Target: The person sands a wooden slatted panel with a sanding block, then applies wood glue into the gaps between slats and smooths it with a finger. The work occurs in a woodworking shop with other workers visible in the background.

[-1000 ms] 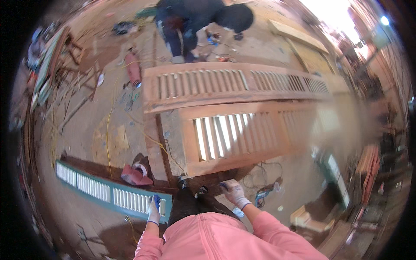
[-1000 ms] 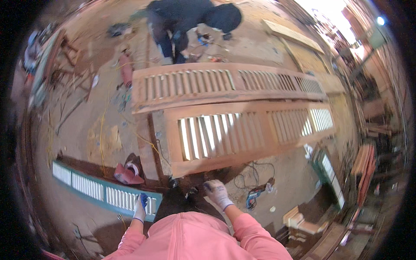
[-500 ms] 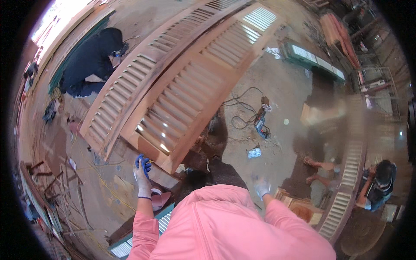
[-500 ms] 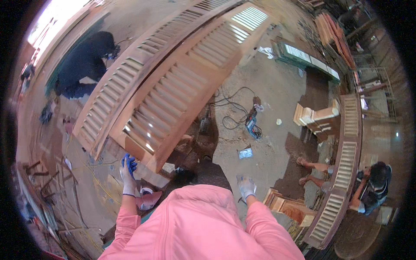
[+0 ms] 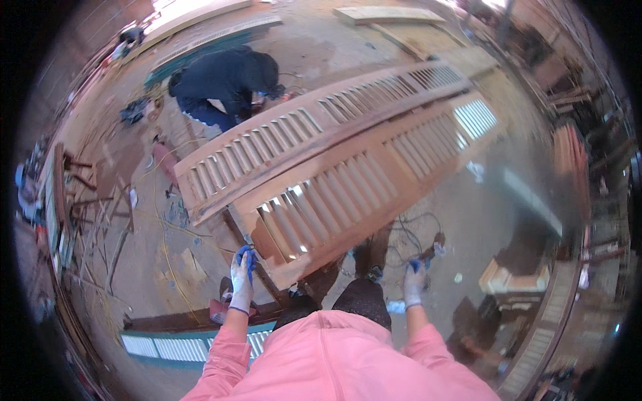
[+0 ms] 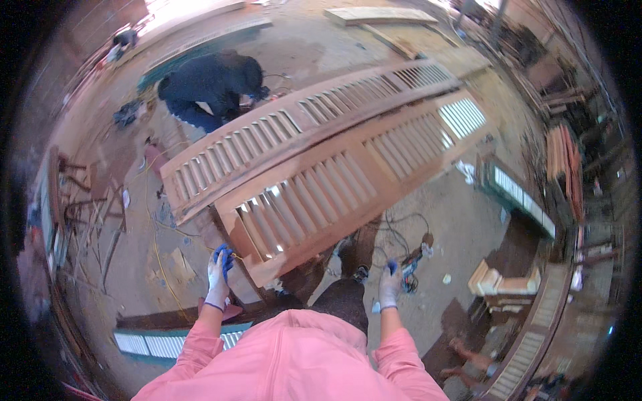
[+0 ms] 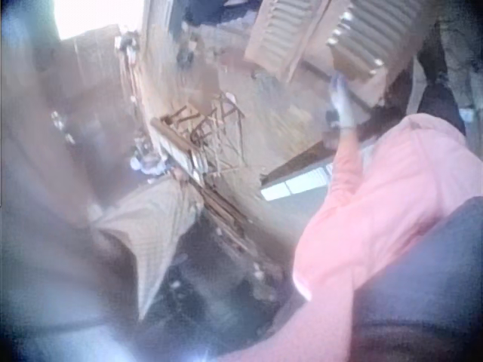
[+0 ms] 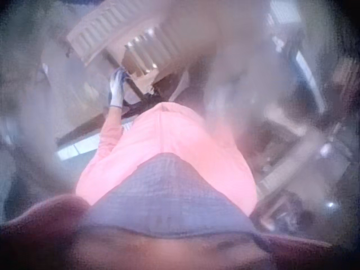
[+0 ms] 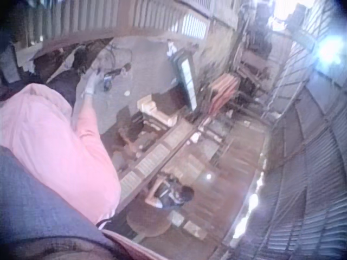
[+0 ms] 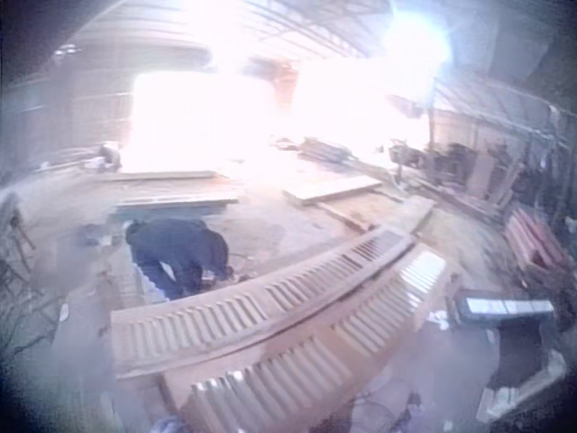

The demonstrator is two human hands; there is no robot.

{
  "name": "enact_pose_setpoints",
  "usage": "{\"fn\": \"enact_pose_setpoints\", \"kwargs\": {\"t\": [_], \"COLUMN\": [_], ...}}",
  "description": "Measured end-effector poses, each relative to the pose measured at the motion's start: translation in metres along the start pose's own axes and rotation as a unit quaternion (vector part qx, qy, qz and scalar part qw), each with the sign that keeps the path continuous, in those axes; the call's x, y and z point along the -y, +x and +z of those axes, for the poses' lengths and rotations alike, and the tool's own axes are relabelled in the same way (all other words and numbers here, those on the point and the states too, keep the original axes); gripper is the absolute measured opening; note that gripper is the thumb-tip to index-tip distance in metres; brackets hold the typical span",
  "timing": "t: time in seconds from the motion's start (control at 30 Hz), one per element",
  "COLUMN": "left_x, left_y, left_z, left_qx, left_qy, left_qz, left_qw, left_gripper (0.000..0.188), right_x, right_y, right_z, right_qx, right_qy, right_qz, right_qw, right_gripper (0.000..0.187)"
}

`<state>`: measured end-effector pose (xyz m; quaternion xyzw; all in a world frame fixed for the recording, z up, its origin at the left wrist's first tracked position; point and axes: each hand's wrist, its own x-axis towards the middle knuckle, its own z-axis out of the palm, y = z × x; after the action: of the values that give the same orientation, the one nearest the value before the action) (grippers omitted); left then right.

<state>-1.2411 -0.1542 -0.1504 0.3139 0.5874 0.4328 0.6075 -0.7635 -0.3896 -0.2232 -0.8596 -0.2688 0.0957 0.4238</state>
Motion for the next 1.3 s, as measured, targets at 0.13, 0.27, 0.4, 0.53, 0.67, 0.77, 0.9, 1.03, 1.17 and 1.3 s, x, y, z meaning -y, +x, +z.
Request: {"fn": "enact_pose_setpoints", "kwargs": {"t": [0.13,0.27,0.4,0.53,0.67,0.77,0.9,1.03,1.17,1.3], "left_x": [0.013,0.036,0.056,0.077,0.090,0.072,0.074,0.065,0.033,0.013], "left_y": [-0.013,-0.034,-0.076,-0.118,-0.151,-0.175,-0.181,-0.170,-0.146,-0.113], "left_z": [-0.008,0.020,0.070,0.155,0.210,0.217,0.203,0.203,0.207,0.185], "left_qx": [-0.069,-0.164,-0.274,-0.352,-0.366,-0.450,-0.503,-0.478,-0.424,-0.386], "left_qy": [-0.041,-0.090,-0.125,-0.179,-0.204,-0.210,-0.218,-0.210,-0.200,-0.250], "left_qz": [0.042,0.046,0.076,0.038,0.045,0.013,0.057,0.063,0.054,0.080], "left_qw": [0.996,0.981,0.951,0.918,0.907,0.868,0.835,0.851,0.882,0.884], "left_gripper": [0.042,0.037,0.037,0.035,0.033,0.031,0.038,0.037,0.034,0.033], "right_x": [0.098,0.189,0.252,0.261,0.252,0.287,0.339,0.375,0.408,0.419], "right_y": [0.135,0.210,0.217,0.238,0.277,0.284,0.284,0.291,0.280,0.258], "right_z": [0.082,0.136,0.154,0.148,0.175,0.182,0.192,0.203,0.215,0.253], "right_qx": [0.101,0.190,0.364,0.458,0.458,0.476,0.492,0.533,0.578,0.622], "right_qy": [0.161,0.177,0.413,0.302,0.260,0.260,0.320,0.354,0.359,0.301], "right_qz": [-0.053,-0.189,-0.073,-0.028,-0.036,-0.035,-0.023,-0.028,-0.074,-0.109], "right_qw": [0.980,0.947,0.832,0.836,0.849,0.840,0.809,0.768,0.729,0.715], "right_gripper": [0.025,0.027,0.021,0.013,0.014,0.022,0.030,0.028,0.023,0.036]}}
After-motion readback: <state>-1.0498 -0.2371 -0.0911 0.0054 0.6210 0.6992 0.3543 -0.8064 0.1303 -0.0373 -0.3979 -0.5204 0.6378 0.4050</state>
